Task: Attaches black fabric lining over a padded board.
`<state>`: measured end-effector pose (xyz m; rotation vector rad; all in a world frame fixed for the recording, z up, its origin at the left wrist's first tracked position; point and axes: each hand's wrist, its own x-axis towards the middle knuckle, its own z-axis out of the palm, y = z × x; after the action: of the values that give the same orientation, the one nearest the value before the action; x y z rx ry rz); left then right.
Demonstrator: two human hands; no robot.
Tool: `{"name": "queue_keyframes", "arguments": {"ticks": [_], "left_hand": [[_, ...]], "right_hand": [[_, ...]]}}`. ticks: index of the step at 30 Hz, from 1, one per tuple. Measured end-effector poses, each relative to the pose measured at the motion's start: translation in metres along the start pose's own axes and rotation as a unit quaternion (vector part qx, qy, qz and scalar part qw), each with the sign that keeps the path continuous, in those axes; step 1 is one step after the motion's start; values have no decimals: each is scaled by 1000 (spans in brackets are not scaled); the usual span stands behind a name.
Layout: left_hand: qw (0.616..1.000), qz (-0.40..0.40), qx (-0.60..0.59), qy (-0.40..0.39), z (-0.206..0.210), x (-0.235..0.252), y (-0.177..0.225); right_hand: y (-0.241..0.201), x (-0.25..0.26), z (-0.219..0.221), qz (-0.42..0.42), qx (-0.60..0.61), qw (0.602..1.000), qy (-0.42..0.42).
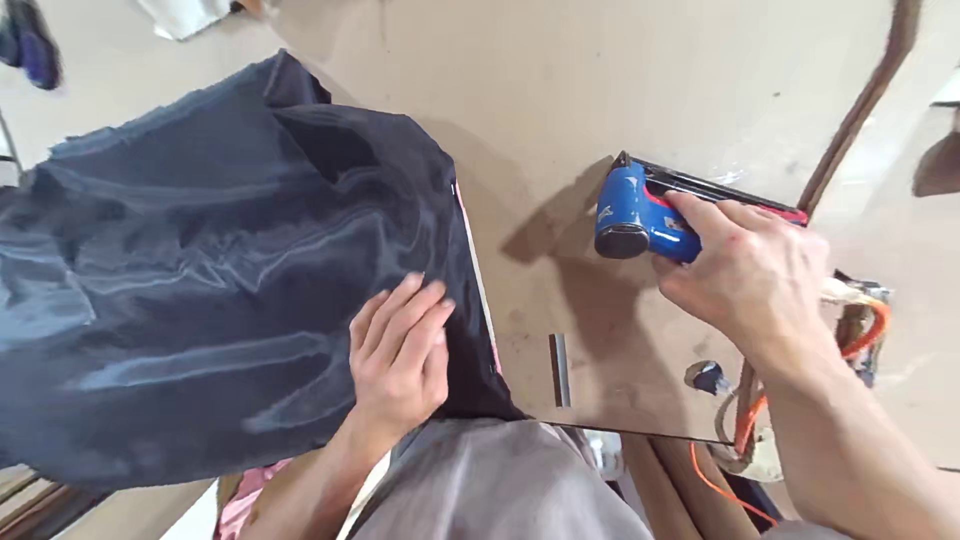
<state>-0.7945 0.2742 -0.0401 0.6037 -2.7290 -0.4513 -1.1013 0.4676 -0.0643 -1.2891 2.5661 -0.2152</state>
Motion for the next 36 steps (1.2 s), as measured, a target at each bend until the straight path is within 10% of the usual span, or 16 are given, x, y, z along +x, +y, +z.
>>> {"name": "queue_keyframes", "arguments": {"ticks": [7, 18, 36], "left_hand": [[982, -40, 81, -166, 34, 32, -22], [985, -124, 46, -111, 38, 11, -35], [980, -154, 39, -119, 40, 29, -26]], "right_hand": [[-31, -18, -51, -91, 38, 995, 19], [-80, 85, -81, -316, 51, 945, -62], [-78, 118, -55, -303, 96, 940, -125]]}}
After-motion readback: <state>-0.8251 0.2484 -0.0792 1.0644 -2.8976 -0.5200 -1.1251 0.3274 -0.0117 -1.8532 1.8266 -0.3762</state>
